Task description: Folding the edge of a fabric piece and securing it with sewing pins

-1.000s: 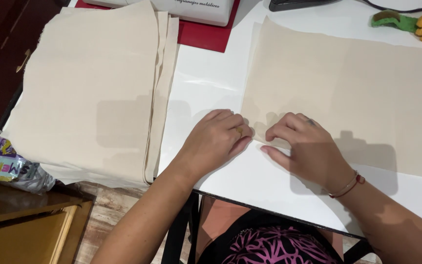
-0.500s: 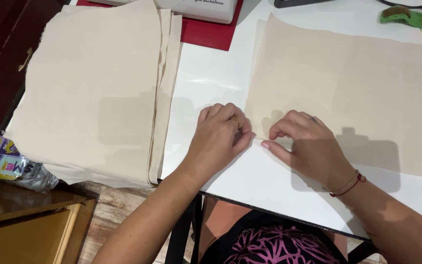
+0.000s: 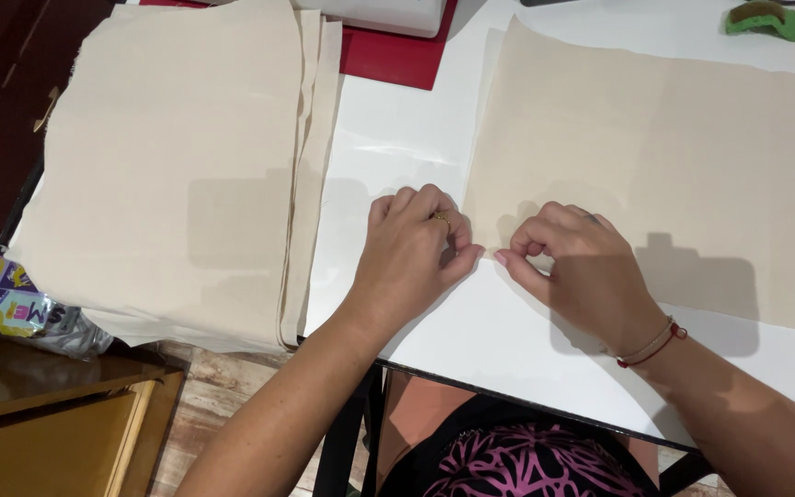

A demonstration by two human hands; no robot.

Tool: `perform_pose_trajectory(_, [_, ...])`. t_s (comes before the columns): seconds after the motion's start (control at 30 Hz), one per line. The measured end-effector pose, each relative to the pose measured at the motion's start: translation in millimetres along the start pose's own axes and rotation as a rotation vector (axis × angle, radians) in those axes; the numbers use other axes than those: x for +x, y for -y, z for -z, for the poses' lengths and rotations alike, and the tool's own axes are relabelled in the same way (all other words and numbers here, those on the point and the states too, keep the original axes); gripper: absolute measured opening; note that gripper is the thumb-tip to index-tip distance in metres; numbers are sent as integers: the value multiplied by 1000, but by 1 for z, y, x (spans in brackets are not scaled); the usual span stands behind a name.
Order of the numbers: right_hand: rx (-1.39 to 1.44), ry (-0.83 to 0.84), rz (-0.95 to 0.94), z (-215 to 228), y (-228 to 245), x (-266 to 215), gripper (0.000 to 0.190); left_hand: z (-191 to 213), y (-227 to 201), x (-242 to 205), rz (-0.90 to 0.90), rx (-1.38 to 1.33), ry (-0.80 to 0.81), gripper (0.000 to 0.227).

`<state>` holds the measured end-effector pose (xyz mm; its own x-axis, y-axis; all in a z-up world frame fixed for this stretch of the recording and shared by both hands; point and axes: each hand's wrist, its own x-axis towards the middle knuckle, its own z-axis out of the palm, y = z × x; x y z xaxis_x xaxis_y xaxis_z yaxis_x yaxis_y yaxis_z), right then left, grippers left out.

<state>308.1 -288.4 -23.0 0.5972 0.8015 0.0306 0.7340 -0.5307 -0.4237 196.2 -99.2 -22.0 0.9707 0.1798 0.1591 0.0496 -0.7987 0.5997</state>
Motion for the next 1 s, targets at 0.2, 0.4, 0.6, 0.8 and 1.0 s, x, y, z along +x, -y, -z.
perform_pose_trajectory(0.2, [6,6,-16,3,4,1,13,3,-3,1,39,4,16,12])
perform_pose_trajectory(0.4, [13,-3,-16,2,5,0,14,5,4,-1,33,34,1,15])
perform_pose_trajectory(0.6, [3,-24,17,-1,1,0,15,14,7,-10,122,205,11,20])
perform_pose_trajectory(0.8, [-17,-19,-7,-3,-2,0,17,-5,-18,-46,-231,282,-100,25])
perform_pose_trajectory(1.0, [-3,-18,23,0,1,1,15,-20,-25,-61,-173,330,-114,64])
